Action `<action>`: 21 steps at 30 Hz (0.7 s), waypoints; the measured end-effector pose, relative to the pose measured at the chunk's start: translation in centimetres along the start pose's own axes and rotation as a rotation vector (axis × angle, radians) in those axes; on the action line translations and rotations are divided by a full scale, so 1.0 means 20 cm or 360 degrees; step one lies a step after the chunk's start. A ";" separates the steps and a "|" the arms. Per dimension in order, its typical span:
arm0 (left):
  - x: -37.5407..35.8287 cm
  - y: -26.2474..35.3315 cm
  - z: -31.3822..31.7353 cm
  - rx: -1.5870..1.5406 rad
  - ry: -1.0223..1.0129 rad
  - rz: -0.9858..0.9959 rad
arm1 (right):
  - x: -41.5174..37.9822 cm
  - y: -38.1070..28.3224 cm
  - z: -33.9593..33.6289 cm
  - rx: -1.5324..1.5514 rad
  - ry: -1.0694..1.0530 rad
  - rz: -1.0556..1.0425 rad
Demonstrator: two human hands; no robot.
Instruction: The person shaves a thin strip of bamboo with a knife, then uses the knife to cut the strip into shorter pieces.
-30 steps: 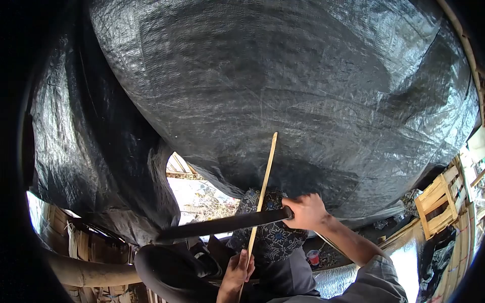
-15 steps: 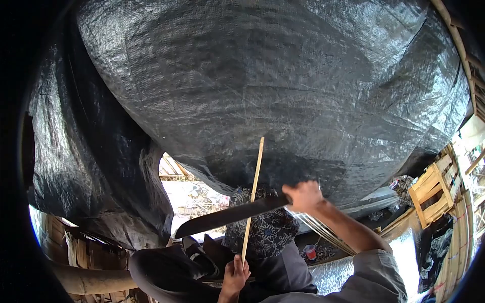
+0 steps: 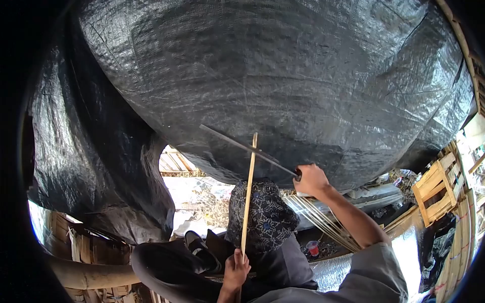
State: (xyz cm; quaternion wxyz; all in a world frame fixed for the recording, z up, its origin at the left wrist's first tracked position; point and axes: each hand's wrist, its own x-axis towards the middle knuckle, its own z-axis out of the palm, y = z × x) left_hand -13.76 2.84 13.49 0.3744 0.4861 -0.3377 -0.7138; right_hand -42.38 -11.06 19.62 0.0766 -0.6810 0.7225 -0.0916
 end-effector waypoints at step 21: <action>-0.05 -0.08 -0.10 0.0361 -0.0018 0.0111 | -0.20 -0.09 0.04 -0.0379 -0.0053 -0.0416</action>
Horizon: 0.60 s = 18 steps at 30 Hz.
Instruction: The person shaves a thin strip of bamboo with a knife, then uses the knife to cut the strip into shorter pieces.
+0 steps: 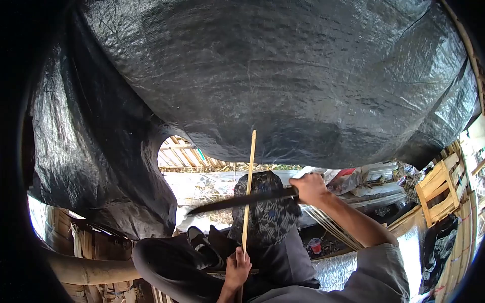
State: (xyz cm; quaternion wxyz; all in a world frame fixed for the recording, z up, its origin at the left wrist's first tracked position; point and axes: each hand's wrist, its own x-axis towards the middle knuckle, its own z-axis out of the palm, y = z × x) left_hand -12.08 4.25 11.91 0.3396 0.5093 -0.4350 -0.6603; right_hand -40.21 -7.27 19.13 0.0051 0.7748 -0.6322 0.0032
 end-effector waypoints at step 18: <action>-0.07 0.05 0.00 -0.0359 -0.0212 -0.0242 | -0.06 0.00 -0.09 0.0139 -0.0184 0.0024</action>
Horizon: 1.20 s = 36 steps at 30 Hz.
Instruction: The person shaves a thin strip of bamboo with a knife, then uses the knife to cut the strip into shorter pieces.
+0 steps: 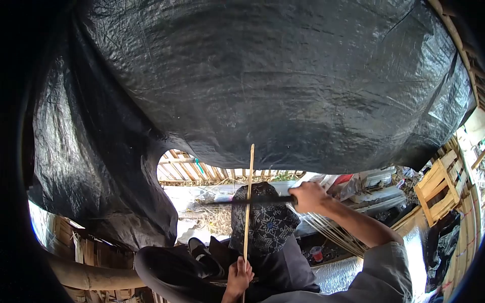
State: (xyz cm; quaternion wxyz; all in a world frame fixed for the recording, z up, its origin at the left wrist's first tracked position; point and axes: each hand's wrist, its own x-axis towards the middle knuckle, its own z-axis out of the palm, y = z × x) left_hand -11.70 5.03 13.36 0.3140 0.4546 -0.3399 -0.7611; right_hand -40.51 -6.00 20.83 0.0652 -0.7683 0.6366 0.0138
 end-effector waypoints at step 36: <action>0.07 -0.14 -0.04 -0.0231 -0.0030 -0.0062 | 0.05 0.13 -0.06 -0.0013 0.0035 0.0204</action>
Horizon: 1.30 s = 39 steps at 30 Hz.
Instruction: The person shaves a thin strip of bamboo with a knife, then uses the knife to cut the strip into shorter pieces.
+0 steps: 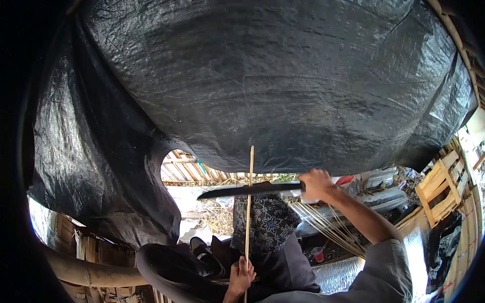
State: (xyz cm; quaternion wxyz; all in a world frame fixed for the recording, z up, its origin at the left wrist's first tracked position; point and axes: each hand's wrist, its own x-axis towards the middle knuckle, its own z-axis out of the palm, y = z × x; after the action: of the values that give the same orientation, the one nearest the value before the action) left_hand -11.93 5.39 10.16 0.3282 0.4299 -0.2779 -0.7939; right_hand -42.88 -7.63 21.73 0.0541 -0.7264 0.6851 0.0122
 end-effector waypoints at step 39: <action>-0.08 0.49 0.21 0.0031 -0.0261 0.0143 | -0.29 -0.24 -0.23 0.2356 0.0177 0.0265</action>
State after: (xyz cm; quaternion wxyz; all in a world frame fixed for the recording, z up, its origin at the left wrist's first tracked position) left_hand -12.08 1.01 20.04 0.3353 0.3537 -0.3305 -0.8082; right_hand -38.65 -2.06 27.05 0.4930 -0.4454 0.5686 -0.4850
